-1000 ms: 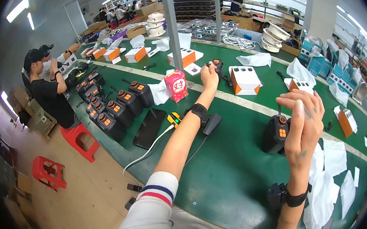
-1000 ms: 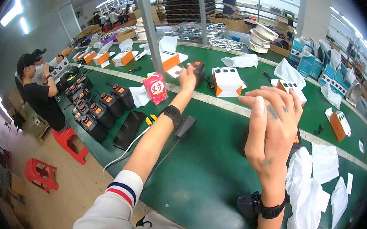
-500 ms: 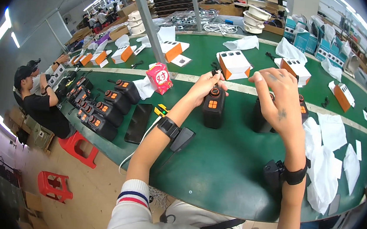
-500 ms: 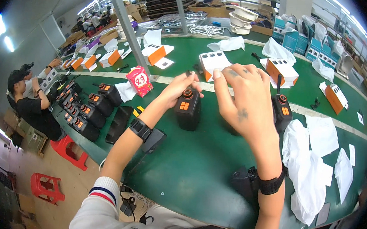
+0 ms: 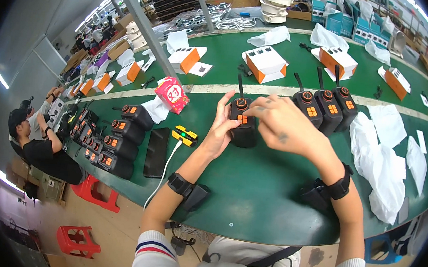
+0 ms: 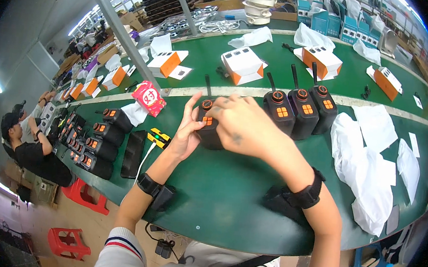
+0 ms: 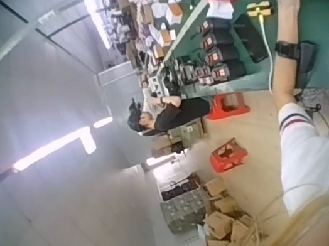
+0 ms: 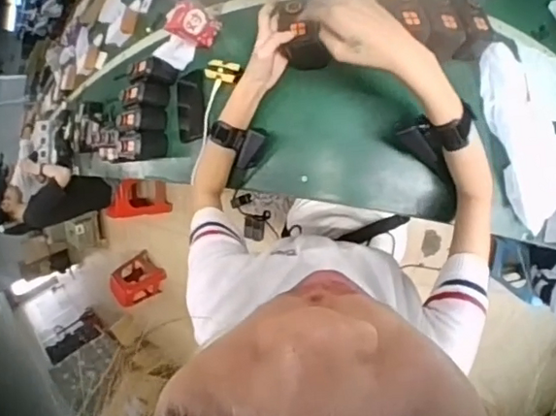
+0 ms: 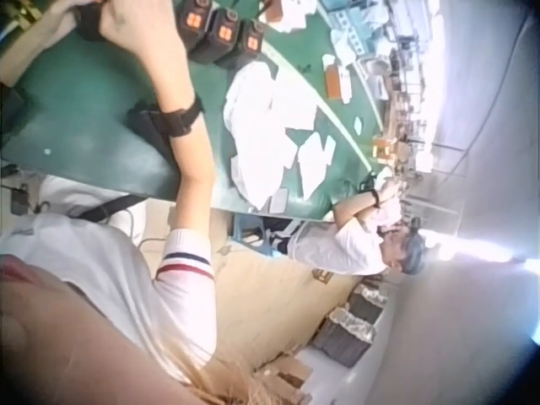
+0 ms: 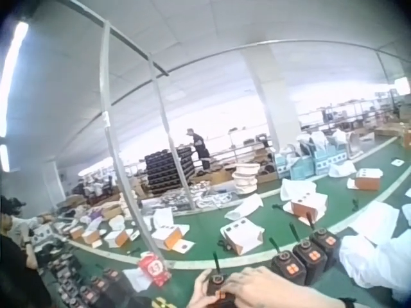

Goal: Arranging and testing the buttons and functions of handheld electronic walkie-talkie units on a production line.

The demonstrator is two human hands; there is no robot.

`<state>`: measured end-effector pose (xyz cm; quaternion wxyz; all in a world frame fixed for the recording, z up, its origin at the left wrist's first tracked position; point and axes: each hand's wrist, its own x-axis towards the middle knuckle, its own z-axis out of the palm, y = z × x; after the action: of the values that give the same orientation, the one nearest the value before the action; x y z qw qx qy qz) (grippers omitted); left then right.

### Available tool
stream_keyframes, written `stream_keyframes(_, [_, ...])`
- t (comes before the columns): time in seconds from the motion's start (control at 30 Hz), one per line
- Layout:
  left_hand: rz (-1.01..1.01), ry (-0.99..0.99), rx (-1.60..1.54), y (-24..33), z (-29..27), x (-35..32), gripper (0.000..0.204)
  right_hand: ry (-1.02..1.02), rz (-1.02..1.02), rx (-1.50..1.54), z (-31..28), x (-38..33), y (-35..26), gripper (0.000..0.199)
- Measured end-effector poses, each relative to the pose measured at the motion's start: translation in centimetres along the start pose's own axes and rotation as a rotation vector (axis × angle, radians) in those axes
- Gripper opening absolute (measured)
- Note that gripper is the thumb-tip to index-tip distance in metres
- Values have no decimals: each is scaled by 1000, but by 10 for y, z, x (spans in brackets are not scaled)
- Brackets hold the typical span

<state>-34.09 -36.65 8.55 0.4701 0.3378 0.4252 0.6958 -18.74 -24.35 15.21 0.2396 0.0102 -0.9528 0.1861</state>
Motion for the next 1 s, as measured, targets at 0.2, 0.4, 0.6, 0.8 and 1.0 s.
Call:
stream_keyframes(0.2, [81,-8,11,0,-5,0,76,-8,14,-67,24,10,-6,28])
stream_keyframes(0.4, [108,45,71,-10,-6,-2,70,118,-47,-346,45,15,-16,15])
stream_keyframes(0.6, [116,20,112,-16,-1,0,63,105,-11,-350,45,14,-14,12])
stream_keyframes(0.8, [152,17,98,-19,7,1,58,-36,-6,-335,33,5,-13,23])
stream_keyframes(1.0, [190,12,137,-22,10,0,60,31,-93,-366,32,1,-21,35])
